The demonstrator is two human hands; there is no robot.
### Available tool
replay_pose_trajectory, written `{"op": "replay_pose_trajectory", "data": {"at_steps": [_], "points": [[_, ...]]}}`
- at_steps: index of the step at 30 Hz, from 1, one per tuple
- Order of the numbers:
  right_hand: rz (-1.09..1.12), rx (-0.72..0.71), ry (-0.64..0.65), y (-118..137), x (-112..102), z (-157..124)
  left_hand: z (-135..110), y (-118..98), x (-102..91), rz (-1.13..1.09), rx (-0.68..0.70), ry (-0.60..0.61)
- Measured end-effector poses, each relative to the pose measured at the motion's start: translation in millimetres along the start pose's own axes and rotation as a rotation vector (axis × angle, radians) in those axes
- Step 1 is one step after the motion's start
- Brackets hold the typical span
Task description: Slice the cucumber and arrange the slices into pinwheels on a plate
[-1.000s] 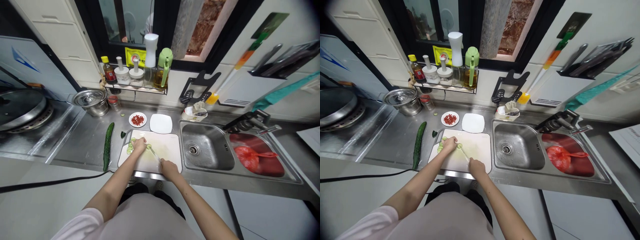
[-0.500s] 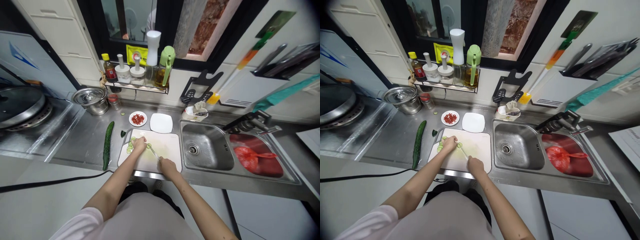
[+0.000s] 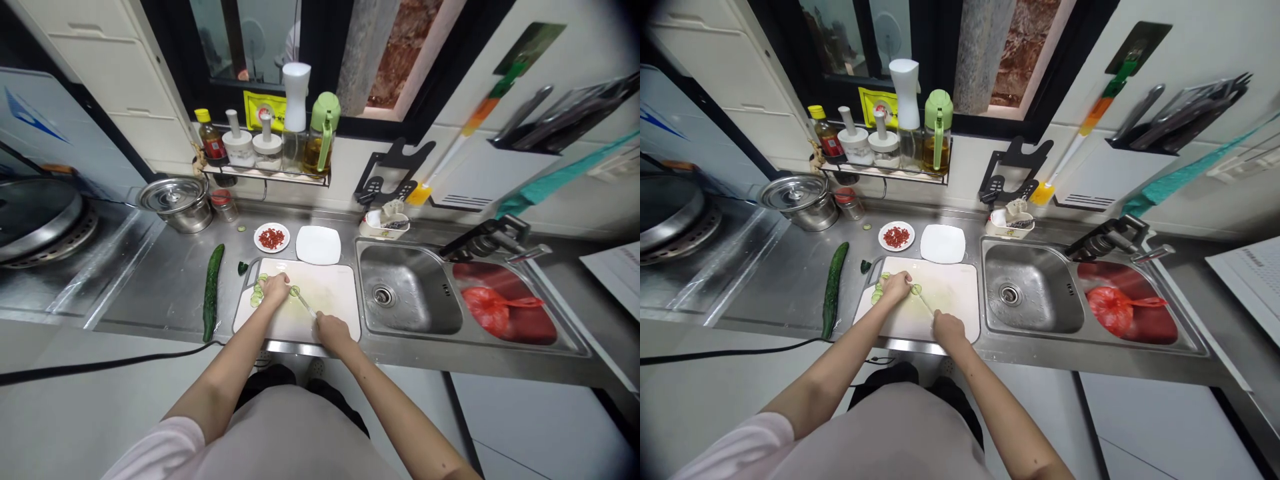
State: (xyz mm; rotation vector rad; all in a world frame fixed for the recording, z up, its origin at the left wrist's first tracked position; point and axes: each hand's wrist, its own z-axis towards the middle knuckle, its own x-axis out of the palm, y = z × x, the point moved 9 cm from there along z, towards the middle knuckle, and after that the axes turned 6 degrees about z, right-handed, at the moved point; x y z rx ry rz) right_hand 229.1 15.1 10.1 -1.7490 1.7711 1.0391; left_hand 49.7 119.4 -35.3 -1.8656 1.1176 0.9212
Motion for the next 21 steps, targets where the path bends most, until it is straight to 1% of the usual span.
{"op": "replay_pose_trajectory", "data": {"at_steps": [5,9,21], "points": [[-0.003,-0.004,-0.009,-9.9,6.2,-5.2,-0.2,0.5,0.1,-0.005,-0.002,-0.008],[-0.006,-0.011,-0.011,-13.0,9.4,-5.8,-0.3,0.4,-0.1,-0.023,0.006,-0.011],[0.005,-0.005,-0.021,0.9,-3.5,2.3,1.9,0.8,1.1,-0.004,0.007,-0.011]]}}
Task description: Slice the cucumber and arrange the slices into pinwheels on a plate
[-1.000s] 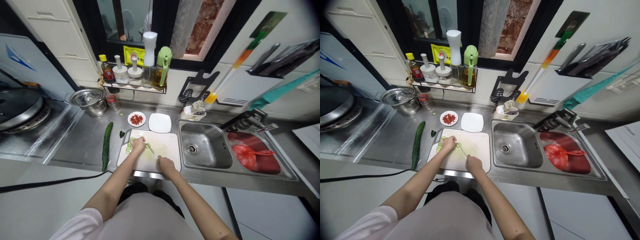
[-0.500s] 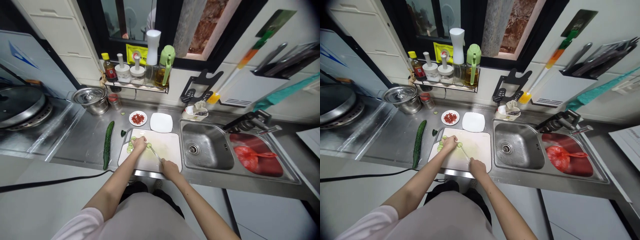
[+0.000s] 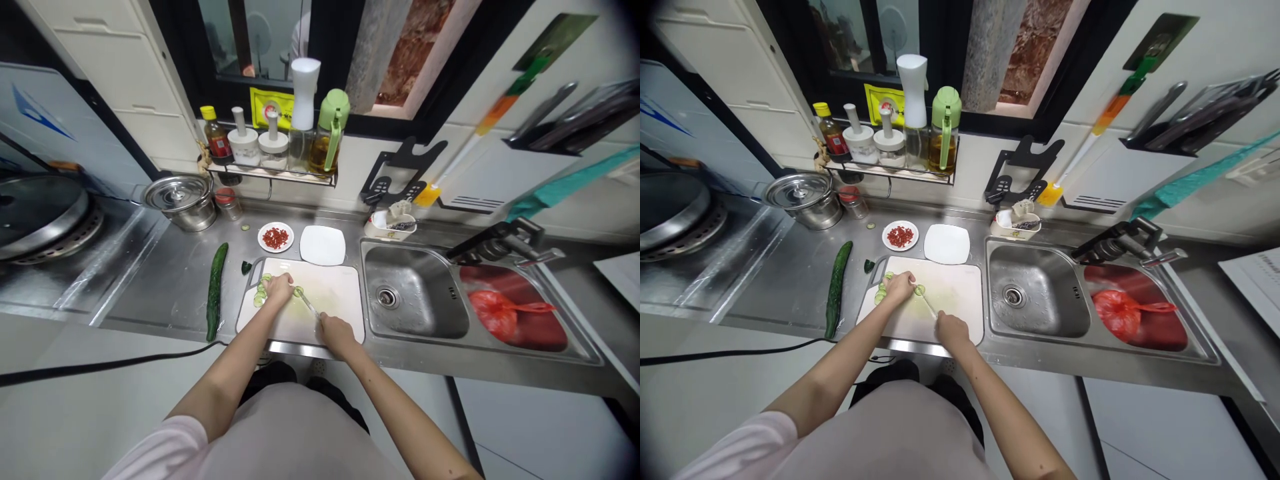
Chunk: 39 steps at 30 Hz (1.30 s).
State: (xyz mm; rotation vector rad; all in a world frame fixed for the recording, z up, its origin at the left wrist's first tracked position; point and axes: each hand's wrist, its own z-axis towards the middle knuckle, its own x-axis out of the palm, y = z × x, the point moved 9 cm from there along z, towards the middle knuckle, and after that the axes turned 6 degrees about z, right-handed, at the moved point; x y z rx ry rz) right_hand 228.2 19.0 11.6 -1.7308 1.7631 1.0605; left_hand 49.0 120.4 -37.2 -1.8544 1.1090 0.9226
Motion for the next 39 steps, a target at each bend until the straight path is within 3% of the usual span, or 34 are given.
{"op": "replay_pose_trajectory", "data": {"at_steps": [7,17,31,39], "points": [[0.011,-0.003,-0.023,0.6,0.8,-0.3,-2.3,0.0,-1.2,0.016,-0.005,-0.001],[0.002,-0.005,-0.055,-18.2,15.2,-7.5,-10.3,-4.5,-5.8,0.017,0.004,-0.024],[0.011,0.021,0.003,2.0,-0.2,0.0,-10.2,-4.0,-4.8,0.037,0.037,-0.044],[0.029,0.002,-0.023,-1.8,4.8,-2.9,-29.5,-10.2,-1.5,0.055,0.094,-0.097]]}}
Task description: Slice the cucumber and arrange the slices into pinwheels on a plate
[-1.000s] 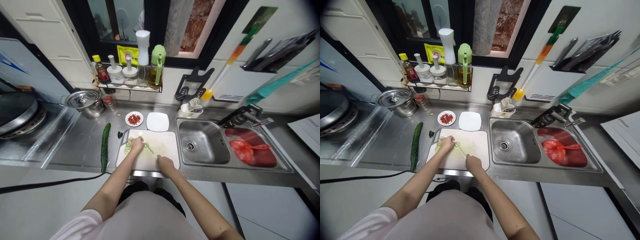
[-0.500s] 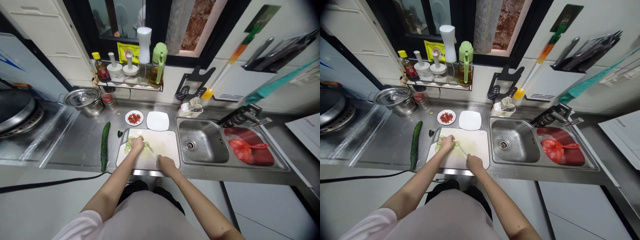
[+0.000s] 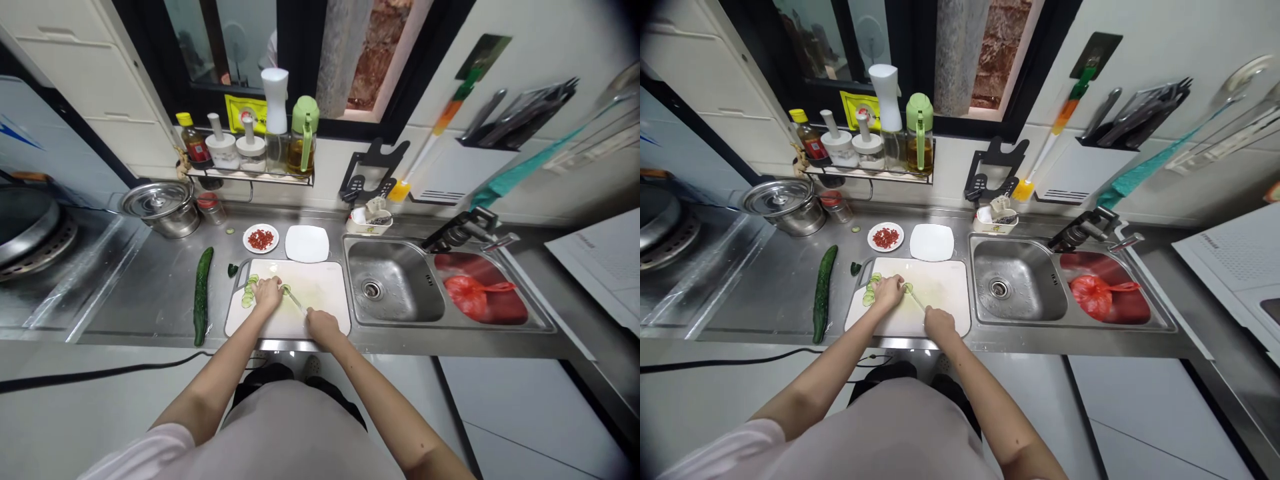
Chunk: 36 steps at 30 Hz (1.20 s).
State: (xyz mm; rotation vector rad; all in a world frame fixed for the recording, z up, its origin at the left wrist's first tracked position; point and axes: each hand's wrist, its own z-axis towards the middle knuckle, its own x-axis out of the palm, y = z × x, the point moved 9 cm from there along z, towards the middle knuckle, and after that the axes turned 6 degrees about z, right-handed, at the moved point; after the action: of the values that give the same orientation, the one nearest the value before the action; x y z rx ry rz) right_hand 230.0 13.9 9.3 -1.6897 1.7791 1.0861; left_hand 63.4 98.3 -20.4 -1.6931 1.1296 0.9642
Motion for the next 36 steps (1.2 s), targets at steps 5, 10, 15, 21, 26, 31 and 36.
{"op": "replay_pose_trajectory", "data": {"at_steps": [5,10,15,21,26,31,36], "points": [[0.007,-0.016,-0.032,-10.7,8.2,-6.1,-7.5,-5.3,3.2,-0.01,-0.014,-0.014],[0.01,-0.001,-0.031,-16.3,12.8,-9.3,-7.2,-9.1,8.0,-0.068,-0.019,0.018],[0.013,-0.005,-0.035,-15.4,12.0,-9.8,-6.7,-7.0,13.1,-0.108,-0.033,0.061],[0.018,-0.005,-0.034,-16.1,11.7,-9.3,-4.2,-4.0,14.2,-0.107,-0.033,0.111],[0.032,0.0,-0.058,-14.8,9.4,-10.4,-3.6,-4.5,14.4,-0.133,-0.05,0.146],[0.084,0.013,-0.051,-17.2,3.2,-21.3,-5.3,-0.5,5.9,-0.215,-0.079,0.119],[0.141,0.144,-0.12,-48.2,-15.7,-27.5,-11.6,18.9,-7.5,-0.334,-0.103,0.057]]}}
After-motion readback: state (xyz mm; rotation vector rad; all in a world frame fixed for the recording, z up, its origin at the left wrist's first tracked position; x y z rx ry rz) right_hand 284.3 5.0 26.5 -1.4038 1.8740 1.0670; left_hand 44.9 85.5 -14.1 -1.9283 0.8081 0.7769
